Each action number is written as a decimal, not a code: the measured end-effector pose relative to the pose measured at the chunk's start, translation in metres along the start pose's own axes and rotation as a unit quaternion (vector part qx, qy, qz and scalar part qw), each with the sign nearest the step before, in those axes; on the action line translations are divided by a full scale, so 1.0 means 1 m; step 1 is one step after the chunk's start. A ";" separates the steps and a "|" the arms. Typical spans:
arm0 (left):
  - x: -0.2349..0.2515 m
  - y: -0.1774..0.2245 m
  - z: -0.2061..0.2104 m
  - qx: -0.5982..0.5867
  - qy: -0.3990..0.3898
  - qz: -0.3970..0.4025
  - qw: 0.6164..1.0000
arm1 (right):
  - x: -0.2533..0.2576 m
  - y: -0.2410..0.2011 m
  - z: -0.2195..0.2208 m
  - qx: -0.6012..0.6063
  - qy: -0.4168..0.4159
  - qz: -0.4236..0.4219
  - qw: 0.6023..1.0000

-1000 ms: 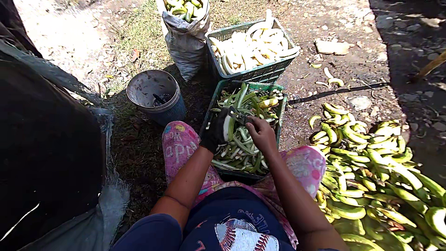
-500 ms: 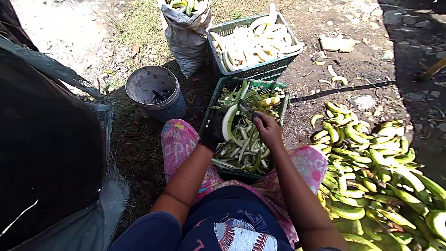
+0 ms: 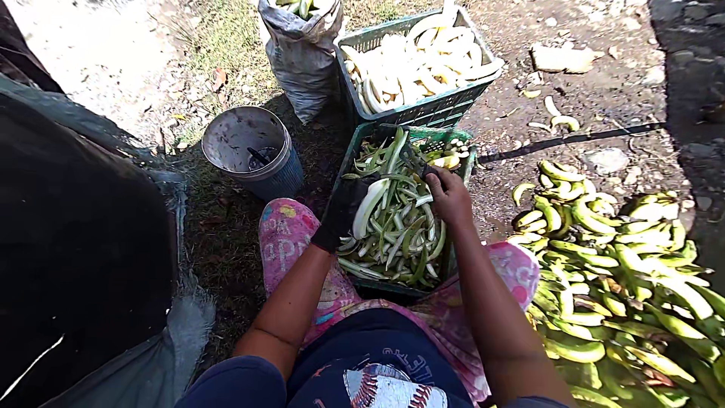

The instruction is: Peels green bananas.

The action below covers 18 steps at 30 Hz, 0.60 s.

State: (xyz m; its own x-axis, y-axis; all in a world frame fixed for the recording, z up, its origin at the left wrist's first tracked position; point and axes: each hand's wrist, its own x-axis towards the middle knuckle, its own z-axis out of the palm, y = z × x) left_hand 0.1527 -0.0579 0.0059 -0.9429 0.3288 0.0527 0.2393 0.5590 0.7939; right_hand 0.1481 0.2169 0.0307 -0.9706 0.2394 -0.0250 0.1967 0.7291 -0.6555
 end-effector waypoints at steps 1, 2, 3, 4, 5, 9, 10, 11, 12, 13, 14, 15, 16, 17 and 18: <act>0.003 -0.004 -0.002 -0.012 -0.004 -0.002 1.000 | 0.001 0.004 -0.005 -0.009 -0.015 -0.006 1.000; 0.007 -0.010 -0.002 -0.042 -0.011 -0.022 0.999 | 0.001 0.011 -0.008 -0.020 -0.018 -0.011 1.000; 0.012 -0.015 -0.002 -0.077 -0.021 -0.052 0.995 | 0.000 0.021 -0.010 -0.028 -0.012 -0.013 0.999; 0.018 -0.022 -0.001 -0.117 -0.028 -0.089 0.989 | 0.000 0.033 -0.012 -0.035 -0.008 -0.006 0.999; 0.024 -0.028 0.000 -0.156 -0.034 -0.125 0.979 | 0.000 0.047 -0.014 -0.031 -0.005 0.006 0.999; 0.062 -0.063 0.013 -0.185 -0.045 -0.189 0.963 | -0.003 0.107 -0.018 0.049 0.022 0.122 0.991; 0.075 -0.068 0.015 -0.130 -0.054 -0.176 0.974 | -0.003 0.115 -0.020 0.089 0.037 0.155 0.983; 0.090 -0.065 0.014 -0.066 -0.066 -0.155 0.983 | -0.002 0.118 -0.021 0.128 0.065 0.174 0.974; 0.110 -0.056 0.015 -0.022 -0.068 -0.140 0.987 | 0.000 0.120 -0.022 0.164 0.099 0.177 0.965; 0.136 -0.043 0.018 0.004 -0.066 -0.143 0.988 | 0.003 0.121 -0.021 0.197 0.128 0.179 0.955; 0.162 -0.030 0.024 0.012 -0.060 -0.159 0.985 | 0.008 0.122 -0.020 0.219 0.145 0.186 0.947; 0.188 -0.018 0.031 0.005 -0.053 -0.173 0.983 | 0.013 0.123 -0.018 0.233 0.156 0.194 0.940; 0.212 0.003 0.036 -0.034 -0.033 -0.211 0.976 | 0.017 0.124 -0.017 0.237 0.159 0.205 0.936; 0.236 0.023 0.040 -0.063 -0.010 -0.233 0.970 | 0.020 0.125 -0.016 0.236 0.160 0.207 0.936; 0.256 0.041 0.043 -0.052 0.007 -0.220 0.974 | 0.022 0.126 -0.015 0.231 0.159 0.205 0.938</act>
State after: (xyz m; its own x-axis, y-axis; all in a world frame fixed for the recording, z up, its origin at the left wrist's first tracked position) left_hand -0.0694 0.0818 0.0256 -0.9521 0.0640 -0.2991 -0.2130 0.5632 0.7984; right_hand 0.1535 0.3239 -0.0407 -0.7217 0.6716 -0.1676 0.3908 0.1956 -0.8994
